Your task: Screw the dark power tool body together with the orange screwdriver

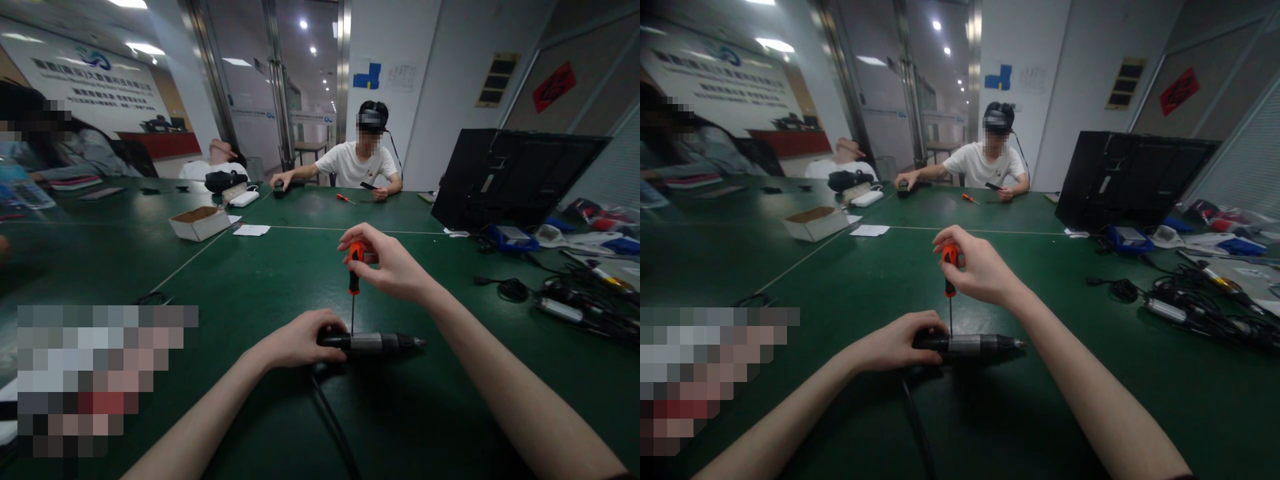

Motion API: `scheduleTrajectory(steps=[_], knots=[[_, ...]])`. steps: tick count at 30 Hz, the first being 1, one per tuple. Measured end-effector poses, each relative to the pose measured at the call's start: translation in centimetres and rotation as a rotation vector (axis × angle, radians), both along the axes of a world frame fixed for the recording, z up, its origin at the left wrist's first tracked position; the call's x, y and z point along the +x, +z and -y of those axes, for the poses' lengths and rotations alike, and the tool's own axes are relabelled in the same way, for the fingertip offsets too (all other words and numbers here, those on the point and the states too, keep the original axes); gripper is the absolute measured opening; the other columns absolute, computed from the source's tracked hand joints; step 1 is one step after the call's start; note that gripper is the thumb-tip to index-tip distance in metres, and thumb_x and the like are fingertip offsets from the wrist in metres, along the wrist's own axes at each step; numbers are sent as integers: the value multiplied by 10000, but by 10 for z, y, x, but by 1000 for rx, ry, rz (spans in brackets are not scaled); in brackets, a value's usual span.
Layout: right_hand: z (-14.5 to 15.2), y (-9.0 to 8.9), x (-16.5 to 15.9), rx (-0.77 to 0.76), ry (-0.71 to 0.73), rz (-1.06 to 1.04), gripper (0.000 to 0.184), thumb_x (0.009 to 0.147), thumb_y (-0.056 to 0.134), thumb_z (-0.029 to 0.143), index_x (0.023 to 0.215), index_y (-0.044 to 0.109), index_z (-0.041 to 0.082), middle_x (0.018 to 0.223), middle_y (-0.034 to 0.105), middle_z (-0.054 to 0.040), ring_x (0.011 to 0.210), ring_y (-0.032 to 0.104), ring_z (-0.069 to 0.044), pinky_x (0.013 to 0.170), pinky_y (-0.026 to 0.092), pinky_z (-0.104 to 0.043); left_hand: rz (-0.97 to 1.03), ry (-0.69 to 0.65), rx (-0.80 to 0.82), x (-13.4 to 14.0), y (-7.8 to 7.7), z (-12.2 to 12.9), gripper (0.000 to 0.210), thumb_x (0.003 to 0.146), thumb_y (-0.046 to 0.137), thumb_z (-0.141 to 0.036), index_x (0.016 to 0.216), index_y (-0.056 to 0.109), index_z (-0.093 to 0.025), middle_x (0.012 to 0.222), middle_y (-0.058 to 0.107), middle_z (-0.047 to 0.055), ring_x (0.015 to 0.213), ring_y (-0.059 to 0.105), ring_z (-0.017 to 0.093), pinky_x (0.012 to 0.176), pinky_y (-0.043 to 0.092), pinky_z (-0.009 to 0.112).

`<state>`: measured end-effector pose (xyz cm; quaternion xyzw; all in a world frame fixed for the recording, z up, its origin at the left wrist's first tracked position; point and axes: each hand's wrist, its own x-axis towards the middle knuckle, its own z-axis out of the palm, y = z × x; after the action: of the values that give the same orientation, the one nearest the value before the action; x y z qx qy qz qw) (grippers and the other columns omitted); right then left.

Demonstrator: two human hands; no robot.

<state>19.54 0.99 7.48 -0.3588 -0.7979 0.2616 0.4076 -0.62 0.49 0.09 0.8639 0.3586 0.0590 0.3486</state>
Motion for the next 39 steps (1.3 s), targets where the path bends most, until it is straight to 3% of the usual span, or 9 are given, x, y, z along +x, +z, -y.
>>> scheduleTrajectory(steps=[5,9,14,21,26,28,31,35,39], knots=[[-4,-3,1,-85,3,-34,219,782,555,156,988,484,177,944,611,-39,786,619,-132,707,509,-276,-3,4,3,1,2,1,325,735,693,-392,1004,649,-215,963,599,11,883,558,211,747,418,280],[-9,-6,-1,-87,-10,-50,293,738,660,234,1000,542,178,905,583,-18,775,589,-123,680,506,-252,-10,8,3,1,1,1,331,733,694,-394,1005,649,-211,966,600,15,888,558,214,744,420,280],[-13,-7,0,-99,-19,-67,277,748,578,141,1020,587,189,957,590,-26,832,586,-125,725,497,-261,-6,11,19,0,-3,0,352,728,703,-398,1020,644,-210,980,601,19,891,557,214,752,420,283],[-15,-18,-6,-150,-35,-146,366,719,611,212,1001,378,207,950,575,-31,801,608,-143,687,518,-303,-14,0,28,0,-2,0,346,735,696,-404,1017,645,-211,977,601,20,894,557,218,747,415,283],[-14,-11,-5,-93,-37,-141,274,784,420,173,1037,319,209,1039,558,-57,791,599,-110,716,496,-278,-22,7,11,1,2,0,351,735,692,-407,1019,647,-207,973,597,22,883,562,215,741,419,284],[-11,-4,-1,-54,-74,-83,264,800,390,166,1060,355,200,1014,557,-48,752,566,-101,698,468,-262,-27,1,2,2,2,1,348,738,685,-411,1018,647,-208,971,596,23,884,564,214,742,423,283],[-6,-1,4,-53,-63,129,187,800,542,277,958,538,177,818,590,-7,675,523,-111,643,413,-246,-22,3,5,1,2,1,354,736,682,-415,1023,644,-212,985,601,23,898,565,217,761,427,289],[-4,-16,0,-180,107,514,110,656,726,274,681,682,177,621,623,9,574,538,-112,563,373,-225,-22,17,1,0,0,1,360,743,684,-409,1046,637,-222,1029,607,24,938,561,226,786,424,297],[-4,-30,-8,-233,138,743,89,666,699,253,716,731,186,654,666,-27,575,568,-136,533,359,-231,-24,10,-6,0,0,0,361,748,687,-398,1057,630,-221,1036,611,27,948,560,228,790,421,295]])
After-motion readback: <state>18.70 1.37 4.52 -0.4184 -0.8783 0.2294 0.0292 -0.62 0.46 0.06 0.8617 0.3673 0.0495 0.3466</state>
